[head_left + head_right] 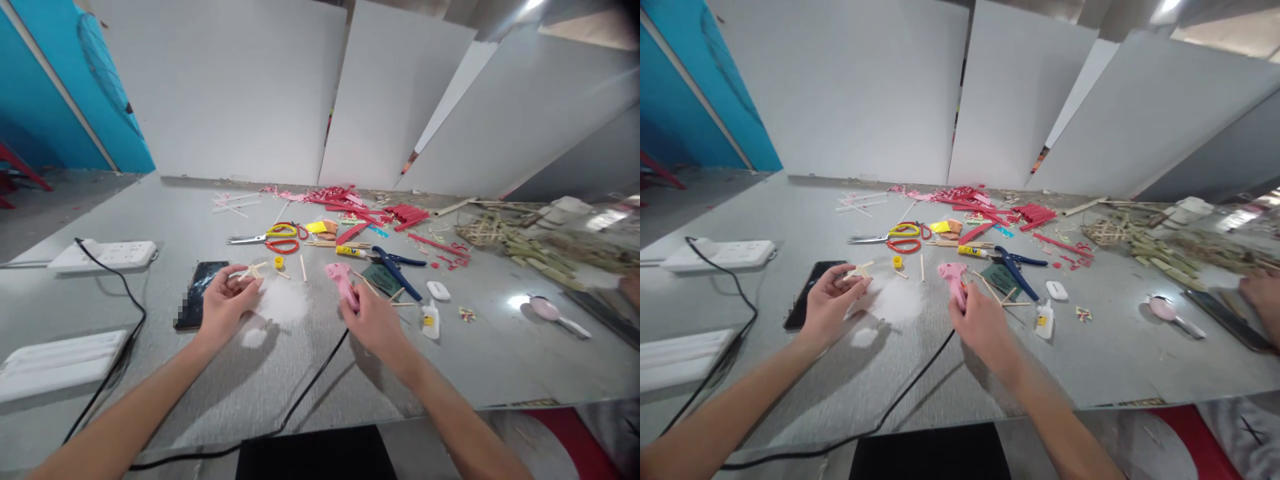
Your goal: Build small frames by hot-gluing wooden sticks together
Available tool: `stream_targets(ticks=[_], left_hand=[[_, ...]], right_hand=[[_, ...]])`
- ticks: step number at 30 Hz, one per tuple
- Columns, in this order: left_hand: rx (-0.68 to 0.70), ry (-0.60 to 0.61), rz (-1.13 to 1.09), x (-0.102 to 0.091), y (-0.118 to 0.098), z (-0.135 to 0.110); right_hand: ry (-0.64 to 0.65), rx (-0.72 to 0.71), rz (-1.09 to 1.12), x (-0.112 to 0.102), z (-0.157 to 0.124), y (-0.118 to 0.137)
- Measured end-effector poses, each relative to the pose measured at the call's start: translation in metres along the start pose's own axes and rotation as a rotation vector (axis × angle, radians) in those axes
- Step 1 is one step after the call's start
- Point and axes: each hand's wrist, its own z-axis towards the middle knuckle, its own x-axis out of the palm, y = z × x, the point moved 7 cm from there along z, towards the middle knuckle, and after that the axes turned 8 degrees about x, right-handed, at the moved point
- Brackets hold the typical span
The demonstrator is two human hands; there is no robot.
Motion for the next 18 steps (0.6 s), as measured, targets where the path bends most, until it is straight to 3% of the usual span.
stream_targets(ticks=[3, 8, 12, 18], left_hand=[[0.017, -0.022, 0.006, -0.003, -0.002, 0.002], [0.038, -0.069, -0.005, -0.007, -0.005, 0.003], [-0.025, 0.055, -0.029, 0.004, 0.0, -0.004], [-0.037, 0.224, -0.026, 0.019, -0.002, -0.018]], right_hand=[[-0.105, -0.018, -0.082, -0.001, -0.011, 0.006], [-0.035, -0.176, -0.215, 0.013, -0.026, 0.039], [0.008, -0.239, -0.224, 0.015, -0.03, 0.053], [0.079, -0.174, -0.136, 0.02, -0.02, 0.052]])
